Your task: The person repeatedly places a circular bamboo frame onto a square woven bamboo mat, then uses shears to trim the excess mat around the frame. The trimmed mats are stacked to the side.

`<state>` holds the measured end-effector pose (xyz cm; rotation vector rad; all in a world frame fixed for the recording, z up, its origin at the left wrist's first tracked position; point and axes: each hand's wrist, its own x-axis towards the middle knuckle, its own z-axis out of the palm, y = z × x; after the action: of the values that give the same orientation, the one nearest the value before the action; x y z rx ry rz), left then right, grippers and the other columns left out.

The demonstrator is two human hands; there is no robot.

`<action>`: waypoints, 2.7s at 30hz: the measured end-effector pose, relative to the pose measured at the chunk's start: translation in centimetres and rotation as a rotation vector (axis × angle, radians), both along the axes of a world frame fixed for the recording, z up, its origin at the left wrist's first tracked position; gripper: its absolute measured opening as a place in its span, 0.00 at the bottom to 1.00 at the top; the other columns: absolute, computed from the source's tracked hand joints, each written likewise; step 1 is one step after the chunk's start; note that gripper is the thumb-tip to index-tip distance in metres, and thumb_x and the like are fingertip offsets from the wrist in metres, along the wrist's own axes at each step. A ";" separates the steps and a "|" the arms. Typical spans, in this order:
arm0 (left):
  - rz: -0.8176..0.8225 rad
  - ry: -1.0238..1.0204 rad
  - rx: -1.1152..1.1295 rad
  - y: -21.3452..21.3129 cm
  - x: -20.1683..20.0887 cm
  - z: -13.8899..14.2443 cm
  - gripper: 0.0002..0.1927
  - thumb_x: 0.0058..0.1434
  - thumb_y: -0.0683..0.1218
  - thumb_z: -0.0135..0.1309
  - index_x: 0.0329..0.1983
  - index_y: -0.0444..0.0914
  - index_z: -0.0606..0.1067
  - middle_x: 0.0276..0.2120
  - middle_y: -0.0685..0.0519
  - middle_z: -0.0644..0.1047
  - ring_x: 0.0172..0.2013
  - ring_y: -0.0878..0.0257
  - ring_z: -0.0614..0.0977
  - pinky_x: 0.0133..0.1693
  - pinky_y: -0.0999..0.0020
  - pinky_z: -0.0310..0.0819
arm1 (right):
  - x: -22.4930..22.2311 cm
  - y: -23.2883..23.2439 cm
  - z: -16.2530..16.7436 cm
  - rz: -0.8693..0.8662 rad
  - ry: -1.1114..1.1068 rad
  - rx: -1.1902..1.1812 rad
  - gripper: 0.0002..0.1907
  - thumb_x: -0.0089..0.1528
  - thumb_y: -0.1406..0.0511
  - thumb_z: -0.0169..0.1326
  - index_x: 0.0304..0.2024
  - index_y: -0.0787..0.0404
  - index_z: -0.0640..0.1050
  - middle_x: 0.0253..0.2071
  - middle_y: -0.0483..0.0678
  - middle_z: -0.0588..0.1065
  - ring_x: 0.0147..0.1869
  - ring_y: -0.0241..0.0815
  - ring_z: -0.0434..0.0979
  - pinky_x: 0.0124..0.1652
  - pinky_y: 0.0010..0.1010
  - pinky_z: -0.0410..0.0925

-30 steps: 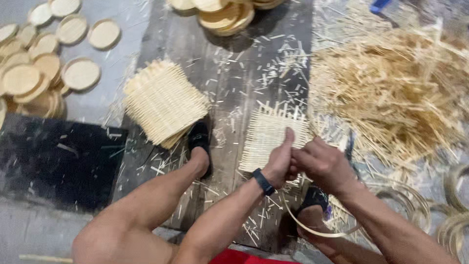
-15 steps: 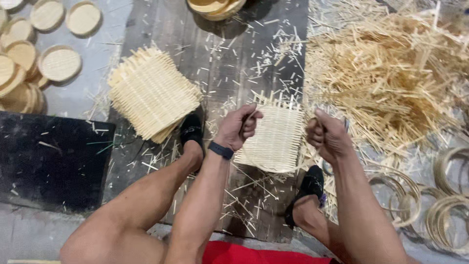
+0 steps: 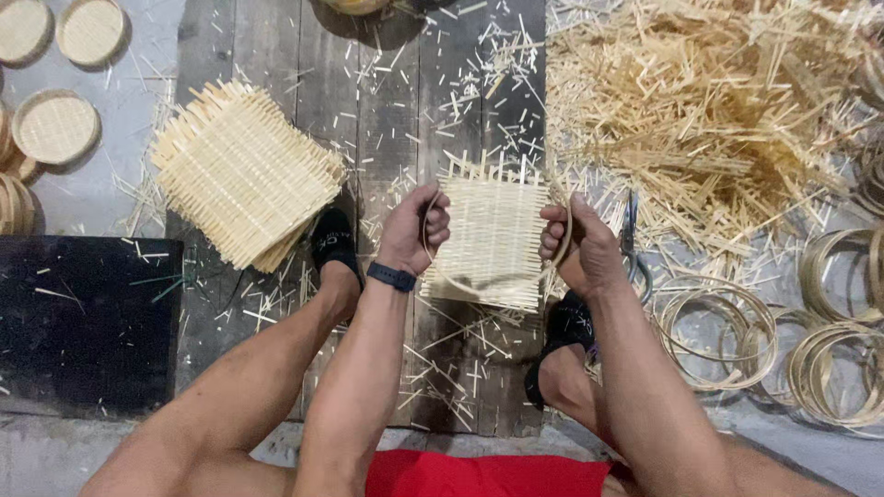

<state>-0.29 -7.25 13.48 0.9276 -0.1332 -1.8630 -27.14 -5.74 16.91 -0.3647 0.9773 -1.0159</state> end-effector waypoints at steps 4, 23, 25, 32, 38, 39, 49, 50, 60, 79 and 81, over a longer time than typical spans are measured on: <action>0.131 0.093 -0.020 -0.2 -0.2 -0.6 0.16 0.70 0.50 0.51 0.27 0.38 0.73 0.15 0.59 0.65 0.17 0.69 0.64 0.18 0.74 0.55 | 1.2 0.8 -2.4 -0.188 -0.138 0.024 0.23 0.66 0.49 0.52 0.31 0.61 0.79 0.20 0.40 0.62 0.27 0.36 0.64 0.30 0.28 0.62; 0.282 0.140 0.084 2.8 -3.7 -1.5 0.23 0.69 0.58 0.47 0.27 0.36 0.75 0.14 0.58 0.65 0.15 0.68 0.65 0.18 0.75 0.56 | 1.5 1.8 -3.5 -0.369 -0.209 -0.097 0.24 0.69 0.53 0.48 0.21 0.55 0.67 0.19 0.41 0.60 0.22 0.34 0.59 0.24 0.29 0.58; 0.428 0.215 0.115 3.2 -4.3 -2.4 0.21 0.70 0.55 0.51 0.24 0.39 0.73 0.12 0.61 0.63 0.14 0.70 0.63 0.16 0.76 0.53 | 1.6 2.1 -3.9 -0.293 -0.151 -0.063 0.26 0.70 0.49 0.46 0.21 0.55 0.69 0.19 0.41 0.62 0.24 0.36 0.62 0.27 0.30 0.62; 0.406 0.224 0.166 2.2 -2.1 -5.1 0.18 0.66 0.51 0.59 0.22 0.42 0.70 0.12 0.60 0.64 0.12 0.71 0.60 0.13 0.75 0.49 | 1.2 3.3 -6.1 -0.029 -0.321 -0.225 0.29 0.75 0.50 0.48 0.23 0.58 0.71 0.23 0.44 0.65 0.30 0.40 0.67 0.35 0.36 0.66; 0.338 0.226 0.058 1.6 -1.0 -4.5 0.20 0.68 0.54 0.57 0.23 0.40 0.71 0.13 0.60 0.64 0.14 0.70 0.63 0.15 0.74 0.53 | 0.9 3.1 -4.9 -0.045 -0.262 -0.236 0.23 0.72 0.51 0.48 0.32 0.60 0.78 0.28 0.46 0.72 0.35 0.43 0.74 0.42 0.40 0.73; 0.316 0.162 0.024 1.7 -0.9 -4.3 0.20 0.68 0.55 0.56 0.24 0.39 0.72 0.14 0.60 0.64 0.15 0.70 0.64 0.16 0.74 0.54 | 0.5 2.9 -4.4 -0.052 -0.176 -0.199 0.21 0.69 0.51 0.48 0.37 0.61 0.80 0.28 0.46 0.74 0.35 0.43 0.76 0.41 0.38 0.75; 0.317 -0.232 0.041 3.5 -1.2 -8.6 0.09 0.63 0.48 0.60 0.43 0.40 0.80 0.24 0.59 0.73 0.21 0.71 0.69 0.21 0.76 0.61 | -0.9 0.7 -6.3 0.036 0.771 -0.116 0.15 0.61 0.66 0.62 0.50 0.65 0.82 0.39 0.51 0.82 0.37 0.37 0.81 0.33 0.28 0.76; 0.319 -0.383 0.023 3.5 -1.1 -9.5 0.08 0.62 0.46 0.61 0.43 0.40 0.81 0.27 0.58 0.75 0.22 0.70 0.71 0.22 0.74 0.63 | -0.8 0.7 -7.2 0.054 0.846 -0.077 0.14 0.62 0.66 0.63 0.48 0.65 0.83 0.38 0.52 0.82 0.37 0.39 0.81 0.33 0.30 0.76; -0.103 -1.469 -0.109 3.6 0.7 -14.5 0.12 0.48 0.40 0.68 0.37 0.35 0.84 0.33 0.47 0.84 0.35 0.59 0.85 0.41 0.67 0.78 | 0.3 1.4 -13.9 0.164 1.430 -0.421 0.11 0.58 0.67 0.65 0.42 0.64 0.85 0.37 0.59 0.81 0.40 0.54 0.82 0.44 0.40 0.73; -0.277 -1.255 0.092 2.9 1.8 -15.3 0.12 0.42 0.38 0.74 0.29 0.33 0.84 0.28 0.49 0.84 0.28 0.62 0.85 0.33 0.67 0.81 | -0.1 0.1 -14.0 0.257 1.388 -0.288 0.07 0.59 0.65 0.65 0.38 0.62 0.86 0.33 0.59 0.81 0.35 0.54 0.82 0.43 0.41 0.72; -0.308 -1.136 0.145 2.8 1.8 -15.6 0.11 0.43 0.37 0.73 0.29 0.33 0.83 0.26 0.48 0.84 0.27 0.61 0.85 0.31 0.66 0.81 | 0.1 -0.6 -13.9 0.310 1.387 -0.276 0.06 0.60 0.66 0.62 0.38 0.60 0.86 0.35 0.57 0.82 0.36 0.52 0.83 0.44 0.39 0.73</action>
<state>1.54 -4.41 -2.13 2.0643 -0.8676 -1.3917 -27.02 -6.34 2.96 -1.5165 1.9079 -0.5064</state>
